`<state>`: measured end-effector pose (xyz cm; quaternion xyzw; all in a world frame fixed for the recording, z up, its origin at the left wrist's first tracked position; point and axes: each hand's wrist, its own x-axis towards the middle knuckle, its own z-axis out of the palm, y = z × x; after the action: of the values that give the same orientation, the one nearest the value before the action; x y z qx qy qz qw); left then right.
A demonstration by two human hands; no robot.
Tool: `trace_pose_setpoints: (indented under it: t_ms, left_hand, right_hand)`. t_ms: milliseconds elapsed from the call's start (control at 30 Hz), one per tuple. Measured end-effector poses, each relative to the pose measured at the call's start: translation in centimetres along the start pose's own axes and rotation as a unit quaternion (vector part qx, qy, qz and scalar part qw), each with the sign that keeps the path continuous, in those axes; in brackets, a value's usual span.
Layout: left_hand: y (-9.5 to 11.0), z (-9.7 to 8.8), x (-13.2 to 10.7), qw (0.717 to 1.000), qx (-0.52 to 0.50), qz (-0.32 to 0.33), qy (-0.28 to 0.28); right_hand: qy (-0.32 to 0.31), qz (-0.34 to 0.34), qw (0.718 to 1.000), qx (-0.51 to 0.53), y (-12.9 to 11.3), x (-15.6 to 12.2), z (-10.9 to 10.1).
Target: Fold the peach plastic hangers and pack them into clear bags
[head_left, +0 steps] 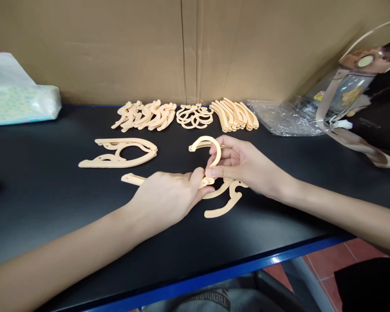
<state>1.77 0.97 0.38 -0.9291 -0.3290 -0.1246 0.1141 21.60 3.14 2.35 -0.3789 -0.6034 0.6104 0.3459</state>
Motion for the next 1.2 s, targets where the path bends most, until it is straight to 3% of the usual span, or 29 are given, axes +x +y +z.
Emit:
trace_pose_setpoints:
  t_ms: [200, 300, 400, 500, 600, 700, 800, 867, 1067, 1200]
  left_hand:
    - [0.9, -1.1, 0.5, 0.994, -0.016, -0.084, -0.074]
    - [0.5, -2.0, 0.5, 0.973, -0.122, -0.15, -0.129]
    - [-0.4, -2.6, 0.3, 0.928, -0.281, -0.2, -0.143]
    - [-1.4, -2.6, 0.3, 0.832, -0.475, -0.26, -0.12]
    - [-2.1, -2.5, 0.4, 0.711, -0.613, -0.333, -0.088]
    - [-2.4, -2.6, 0.6, 0.611, -0.68, -0.401, -0.051]
    - [-2.6, -2.6, 0.7, 0.537, -0.707, -0.459, -0.015]
    - [-2.7, -2.6, 0.7, 0.519, -0.706, -0.481, -0.01]
    - [-2.9, -2.5, 0.7, 0.535, -0.689, -0.488, 0.006]
    - [-2.8, -2.8, 0.7, 0.52, -0.7, -0.49, 0.0]
  right_hand:
    - [0.011, -0.054, 0.997, -0.056, 0.0, -0.1, 0.2]
    - [0.012, -0.063, 0.994, -0.088, 0.4, 0.1, -0.1]
    - [0.015, -0.074, 0.989, -0.129, 0.6, 0.5, -0.8]
    - [0.074, -0.145, 0.959, -0.232, 0.5, 1.0, -2.6]
    - [0.121, -0.209, 0.87, -0.429, 0.5, 1.6, -4.9]
    - [0.089, -0.203, 0.794, -0.566, 0.9, 2.1, -6.2]
    - [0.053, -0.184, 0.766, -0.614, 1.2, 2.2, -6.0]
    - [0.05, -0.172, 0.762, -0.623, 1.1, 2.1, -5.6]
    - [0.018, -0.142, 0.812, -0.566, 0.1, 1.3, -5.3]
    - [-0.032, -0.149, 0.825, -0.544, -0.3, 1.0, -5.5]
